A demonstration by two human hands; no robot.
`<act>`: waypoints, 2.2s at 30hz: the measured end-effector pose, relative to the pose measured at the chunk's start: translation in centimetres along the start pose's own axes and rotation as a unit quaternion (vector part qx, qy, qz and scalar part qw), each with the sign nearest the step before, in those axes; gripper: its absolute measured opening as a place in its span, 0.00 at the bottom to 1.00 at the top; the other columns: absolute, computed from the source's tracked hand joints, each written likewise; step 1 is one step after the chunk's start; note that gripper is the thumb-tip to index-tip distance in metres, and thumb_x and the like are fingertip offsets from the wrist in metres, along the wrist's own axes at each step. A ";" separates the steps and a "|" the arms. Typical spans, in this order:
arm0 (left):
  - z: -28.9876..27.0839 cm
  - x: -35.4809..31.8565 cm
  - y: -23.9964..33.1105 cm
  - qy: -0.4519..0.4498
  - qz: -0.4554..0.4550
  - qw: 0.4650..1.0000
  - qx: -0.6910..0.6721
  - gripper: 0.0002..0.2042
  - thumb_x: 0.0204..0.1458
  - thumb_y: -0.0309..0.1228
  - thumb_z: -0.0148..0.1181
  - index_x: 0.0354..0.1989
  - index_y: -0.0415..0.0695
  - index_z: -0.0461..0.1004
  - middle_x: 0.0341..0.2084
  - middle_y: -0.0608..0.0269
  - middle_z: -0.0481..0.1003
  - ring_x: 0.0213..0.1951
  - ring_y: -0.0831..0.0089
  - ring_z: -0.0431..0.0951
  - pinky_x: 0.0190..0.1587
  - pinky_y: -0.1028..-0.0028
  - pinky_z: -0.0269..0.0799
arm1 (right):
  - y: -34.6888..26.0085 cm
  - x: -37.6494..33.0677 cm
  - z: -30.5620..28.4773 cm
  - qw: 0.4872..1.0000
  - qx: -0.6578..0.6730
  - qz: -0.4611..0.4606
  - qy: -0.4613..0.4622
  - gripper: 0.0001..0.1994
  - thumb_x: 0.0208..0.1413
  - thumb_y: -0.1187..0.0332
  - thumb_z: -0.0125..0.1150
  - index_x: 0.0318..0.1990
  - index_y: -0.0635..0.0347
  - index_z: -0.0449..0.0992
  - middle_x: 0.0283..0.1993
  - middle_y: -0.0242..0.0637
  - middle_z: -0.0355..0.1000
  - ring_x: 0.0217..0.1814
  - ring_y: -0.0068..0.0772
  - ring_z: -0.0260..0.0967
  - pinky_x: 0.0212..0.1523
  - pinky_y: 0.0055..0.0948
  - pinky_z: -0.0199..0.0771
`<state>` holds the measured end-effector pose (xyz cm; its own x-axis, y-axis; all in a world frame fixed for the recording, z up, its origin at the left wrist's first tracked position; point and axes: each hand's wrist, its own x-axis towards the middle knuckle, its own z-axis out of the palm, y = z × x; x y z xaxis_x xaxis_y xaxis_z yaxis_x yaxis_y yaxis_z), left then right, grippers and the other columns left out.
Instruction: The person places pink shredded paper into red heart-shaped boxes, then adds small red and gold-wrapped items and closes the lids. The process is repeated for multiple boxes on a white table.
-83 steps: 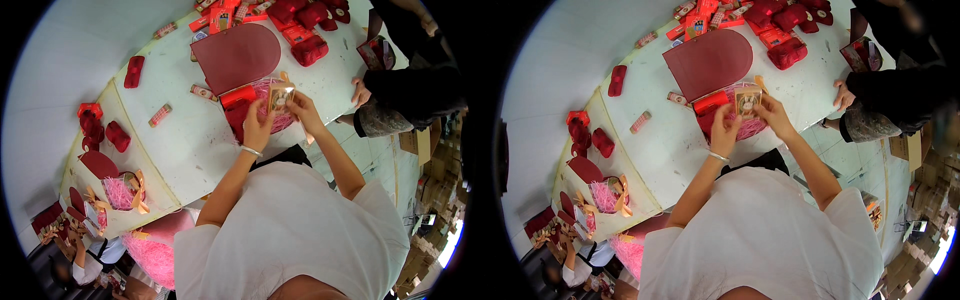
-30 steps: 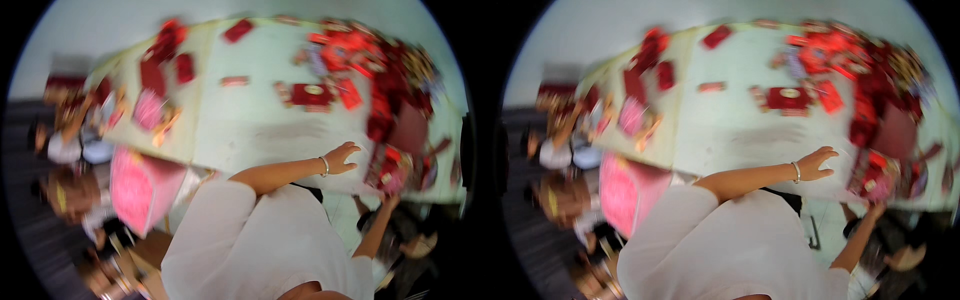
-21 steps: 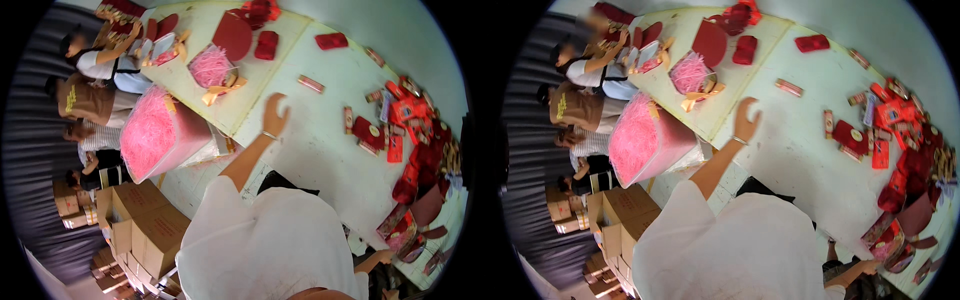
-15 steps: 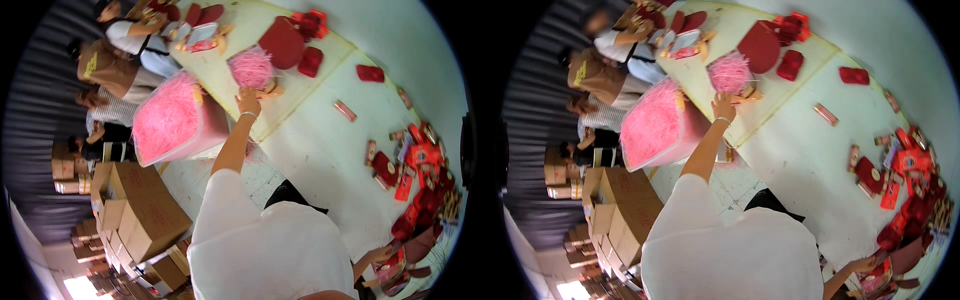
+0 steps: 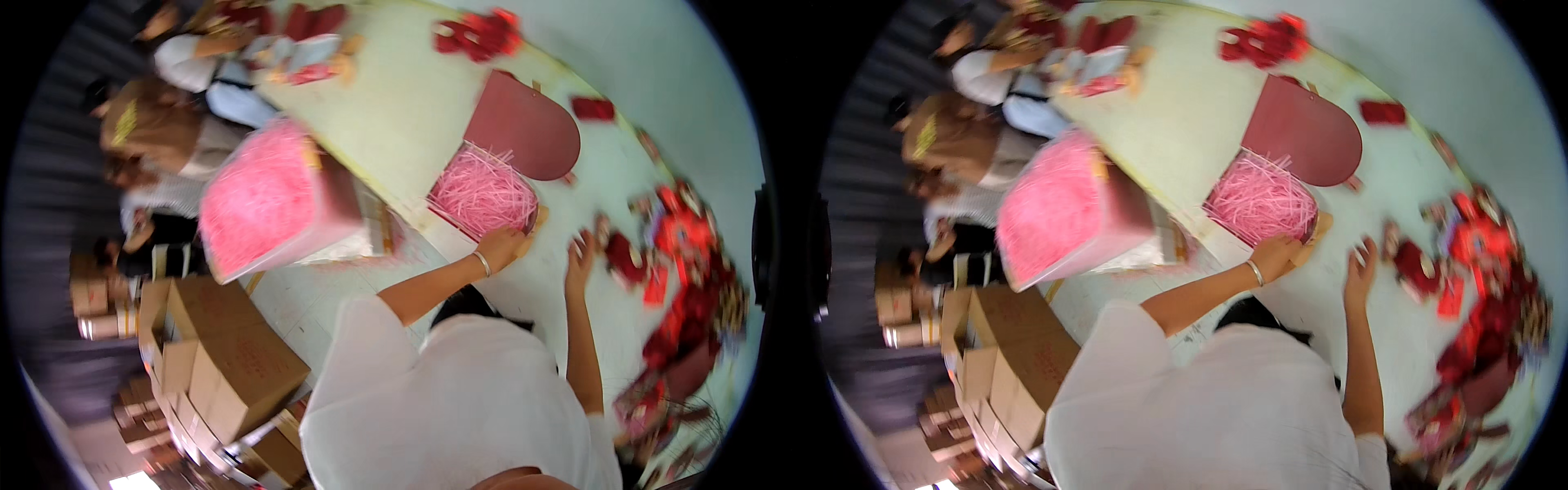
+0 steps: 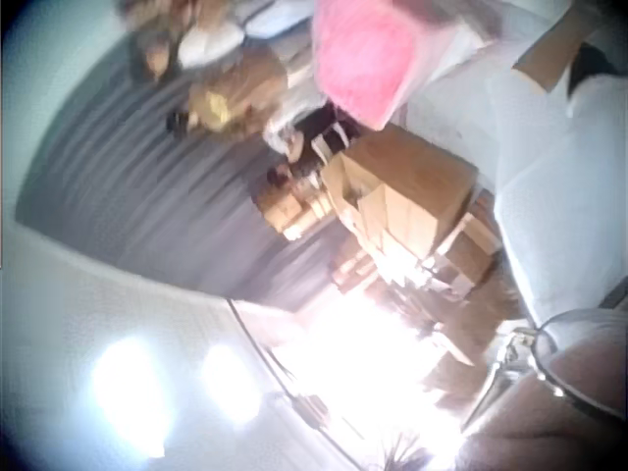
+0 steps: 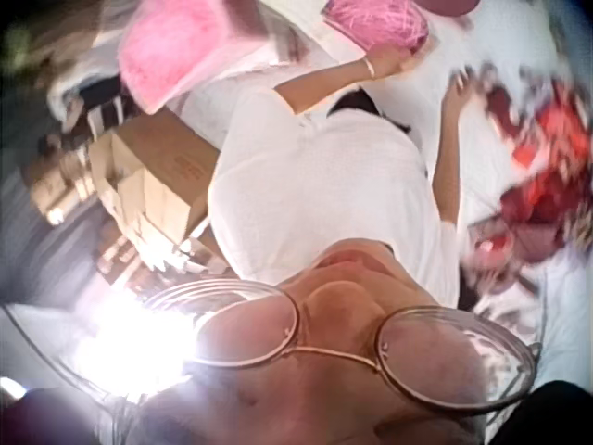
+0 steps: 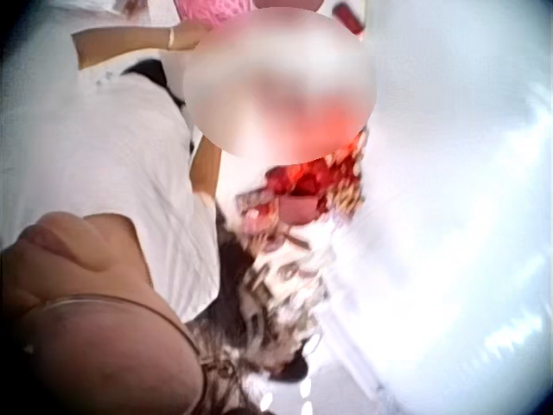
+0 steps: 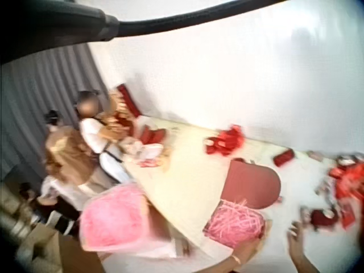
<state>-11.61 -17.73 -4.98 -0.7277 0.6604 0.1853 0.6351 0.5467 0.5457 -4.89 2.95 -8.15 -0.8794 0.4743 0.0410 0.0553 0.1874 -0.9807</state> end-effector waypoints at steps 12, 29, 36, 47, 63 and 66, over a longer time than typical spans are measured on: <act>11.1 -0.2 19.9 -0.290 0.196 0.919 -0.179 0.11 0.45 0.33 0.52 0.35 0.42 0.68 0.33 0.56 0.70 0.38 0.60 0.69 0.36 0.64 0.67 | 0.3 -5.4 -13.1 0.949 -0.258 0.015 0.181 0.20 0.47 0.74 0.52 0.50 0.57 0.64 0.46 0.47 0.65 0.43 0.44 0.66 0.43 0.32 0.66; 5.4 -6.1 5.3 -0.276 -0.479 0.682 -0.478 0.27 0.51 0.50 0.48 0.54 0.49 0.52 0.30 0.57 0.71 0.23 0.76 0.68 0.27 0.77 0.65 | -0.4 -6.2 -5.8 0.910 -0.406 -0.028 -0.075 0.24 0.43 0.58 0.58 0.48 0.59 0.65 0.50 0.50 0.58 0.56 0.49 0.52 0.56 0.44 0.50; 3.6 -1.7 7.9 -0.152 -0.426 0.721 -0.525 0.11 0.52 0.33 0.52 0.41 0.45 0.63 0.21 0.64 0.68 0.16 0.81 0.62 0.18 0.83 0.57 | -2.1 -7.5 -10.5 0.904 -0.425 -0.020 0.033 0.26 0.42 0.59 0.59 0.50 0.58 0.63 0.54 0.55 0.56 0.55 0.56 0.53 0.55 0.46 0.53; 5.5 12.8 15.3 -0.315 0.132 0.900 -0.271 0.14 0.48 0.32 0.52 0.43 0.40 0.67 0.38 0.55 0.71 0.39 0.62 0.72 0.42 0.68 0.67 | -2.3 -6.9 -10.5 0.927 -0.363 0.091 0.011 0.26 0.38 0.70 0.59 0.49 0.61 0.63 0.56 0.56 0.52 0.57 0.57 0.50 0.55 0.47 0.51; -5.3 40.5 -20.4 0.157 0.042 0.965 0.205 0.23 0.41 0.35 0.59 0.47 0.44 0.64 0.45 0.50 0.65 0.47 0.53 0.64 0.50 0.61 0.59 | -9.0 0.9 -5.5 0.956 -0.269 0.035 0.114 0.07 0.40 0.81 0.52 0.30 0.65 0.70 0.34 0.43 0.68 0.37 0.42 0.64 0.37 0.32 0.64; -6.7 45.7 -28.0 0.039 -0.075 0.958 0.276 0.27 0.42 0.38 0.57 0.53 0.52 0.59 0.50 0.53 0.61 0.53 0.55 0.59 0.52 0.57 0.57 | -9.5 0.9 -4.3 0.945 -0.304 0.057 0.109 0.07 0.41 0.81 0.52 0.30 0.65 0.70 0.34 0.43 0.68 0.37 0.42 0.65 0.37 0.33 0.64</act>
<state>-64.41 -6.28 -6.28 -0.8247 0.5251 0.2102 0.5470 0.8350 0.0600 -4.13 5.31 2.04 -0.7367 0.6746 0.0457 0.4631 0.5527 -0.6929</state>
